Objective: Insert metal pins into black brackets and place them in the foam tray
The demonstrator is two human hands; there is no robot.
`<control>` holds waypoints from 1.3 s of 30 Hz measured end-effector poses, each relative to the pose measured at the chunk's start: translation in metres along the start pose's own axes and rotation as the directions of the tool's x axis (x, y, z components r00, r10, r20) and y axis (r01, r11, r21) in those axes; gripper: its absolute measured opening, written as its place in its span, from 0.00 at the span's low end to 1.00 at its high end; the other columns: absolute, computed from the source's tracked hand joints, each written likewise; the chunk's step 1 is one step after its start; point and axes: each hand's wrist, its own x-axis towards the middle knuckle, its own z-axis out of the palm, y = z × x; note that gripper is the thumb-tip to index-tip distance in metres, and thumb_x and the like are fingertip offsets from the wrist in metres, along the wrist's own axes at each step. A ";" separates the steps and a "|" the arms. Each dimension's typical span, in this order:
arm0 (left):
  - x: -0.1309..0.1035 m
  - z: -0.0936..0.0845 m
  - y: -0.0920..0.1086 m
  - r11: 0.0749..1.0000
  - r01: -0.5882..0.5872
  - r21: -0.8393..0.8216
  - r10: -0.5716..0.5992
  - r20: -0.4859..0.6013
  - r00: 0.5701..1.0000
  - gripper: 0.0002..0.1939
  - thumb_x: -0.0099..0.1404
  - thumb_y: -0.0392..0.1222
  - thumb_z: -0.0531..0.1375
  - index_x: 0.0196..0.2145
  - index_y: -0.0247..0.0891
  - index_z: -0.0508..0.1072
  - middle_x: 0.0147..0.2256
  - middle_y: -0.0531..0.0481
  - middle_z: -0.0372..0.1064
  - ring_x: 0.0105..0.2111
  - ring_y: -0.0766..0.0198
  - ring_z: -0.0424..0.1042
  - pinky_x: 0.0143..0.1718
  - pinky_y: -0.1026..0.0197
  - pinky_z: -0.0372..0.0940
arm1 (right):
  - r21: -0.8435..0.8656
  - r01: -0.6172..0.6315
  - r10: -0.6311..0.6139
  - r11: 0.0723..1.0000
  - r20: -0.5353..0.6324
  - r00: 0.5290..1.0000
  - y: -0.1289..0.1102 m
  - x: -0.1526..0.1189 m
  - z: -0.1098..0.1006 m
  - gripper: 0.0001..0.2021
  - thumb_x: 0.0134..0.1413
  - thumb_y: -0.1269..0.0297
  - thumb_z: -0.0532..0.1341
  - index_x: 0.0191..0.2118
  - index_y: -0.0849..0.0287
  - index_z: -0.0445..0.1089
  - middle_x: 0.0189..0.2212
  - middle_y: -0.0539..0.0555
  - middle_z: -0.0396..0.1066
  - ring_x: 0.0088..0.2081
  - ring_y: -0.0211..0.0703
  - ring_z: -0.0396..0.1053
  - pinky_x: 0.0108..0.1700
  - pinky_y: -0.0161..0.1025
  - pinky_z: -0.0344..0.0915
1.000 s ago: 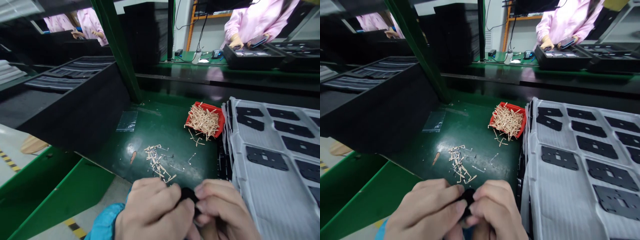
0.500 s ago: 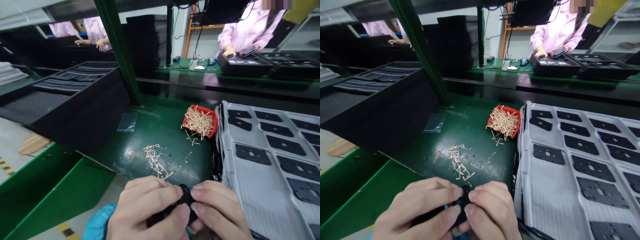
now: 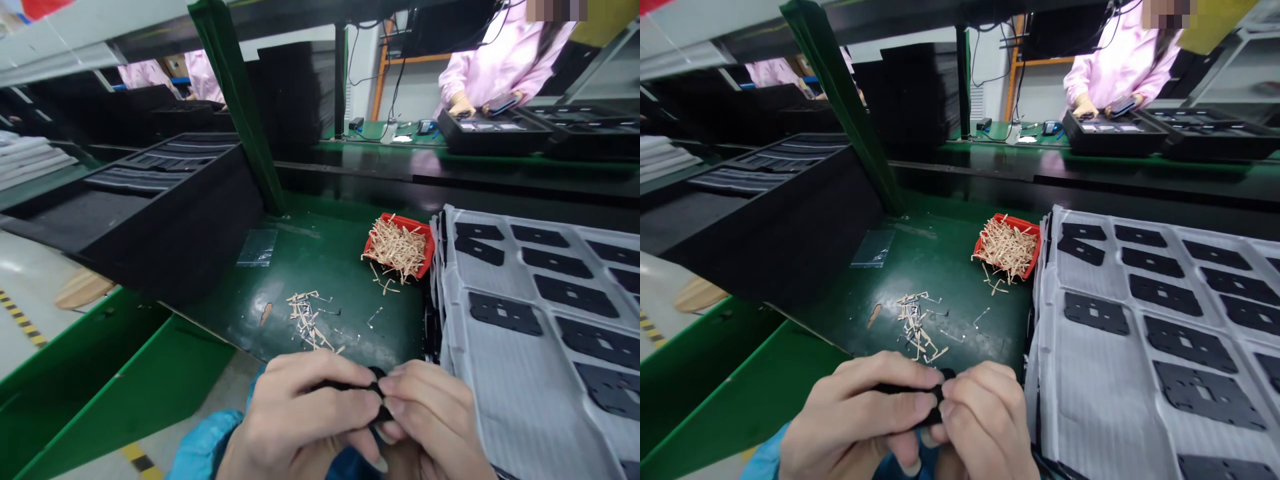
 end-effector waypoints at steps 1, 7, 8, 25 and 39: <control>-0.001 0.000 -0.001 1.000 -0.010 0.022 0.010 -0.016 1.000 0.12 0.74 0.33 0.62 0.51 0.41 0.79 0.32 0.48 0.83 0.32 0.62 0.84 0.42 0.63 0.79 | 0.004 0.014 -0.014 1.000 -0.012 1.000 0.002 -0.001 0.000 0.06 0.61 0.71 0.65 0.33 0.54 0.71 0.28 0.49 0.78 0.30 0.42 0.78 0.29 0.39 0.78; -0.001 -0.004 -0.003 0.994 -0.043 0.105 0.046 -0.027 0.999 0.10 0.76 0.38 0.60 0.50 0.45 0.80 0.37 0.47 0.84 0.40 0.57 0.84 0.52 0.50 0.77 | 0.031 0.040 -0.040 0.999 -0.002 0.999 0.010 -0.003 -0.003 0.06 0.64 0.66 0.65 0.33 0.55 0.73 0.32 0.50 0.80 0.32 0.41 0.80 0.30 0.38 0.79; 0.000 -0.005 -0.004 0.993 -0.041 0.109 0.044 -0.024 0.999 0.09 0.75 0.39 0.61 0.48 0.44 0.80 0.41 0.46 0.83 0.41 0.57 0.84 0.51 0.50 0.78 | 0.032 0.052 -0.052 0.998 -0.017 0.999 0.009 -0.003 -0.002 0.06 0.64 0.66 0.66 0.33 0.56 0.73 0.32 0.50 0.80 0.32 0.41 0.80 0.30 0.38 0.79; 0.011 -0.016 -0.017 0.995 0.059 0.083 -0.069 0.124 0.990 0.04 0.71 0.33 0.64 0.36 0.34 0.78 0.36 0.46 0.80 0.35 0.65 0.81 0.38 0.69 0.75 | -0.008 0.106 -0.107 0.994 -0.028 0.994 0.004 0.000 0.030 0.12 0.57 0.84 0.59 0.27 0.62 0.69 0.28 0.53 0.73 0.32 0.41 0.70 0.31 0.41 0.70; 0.000 -0.017 -0.033 0.975 -0.122 0.184 0.141 -0.092 0.986 0.03 0.72 0.36 0.65 0.41 0.34 0.79 0.37 0.46 0.81 0.34 0.62 0.82 0.39 0.59 0.80 | 0.094 0.096 -0.109 0.991 0.141 0.984 0.018 0.003 0.021 0.06 0.66 0.72 0.62 0.35 0.60 0.73 0.32 0.54 0.80 0.34 0.42 0.80 0.33 0.40 0.78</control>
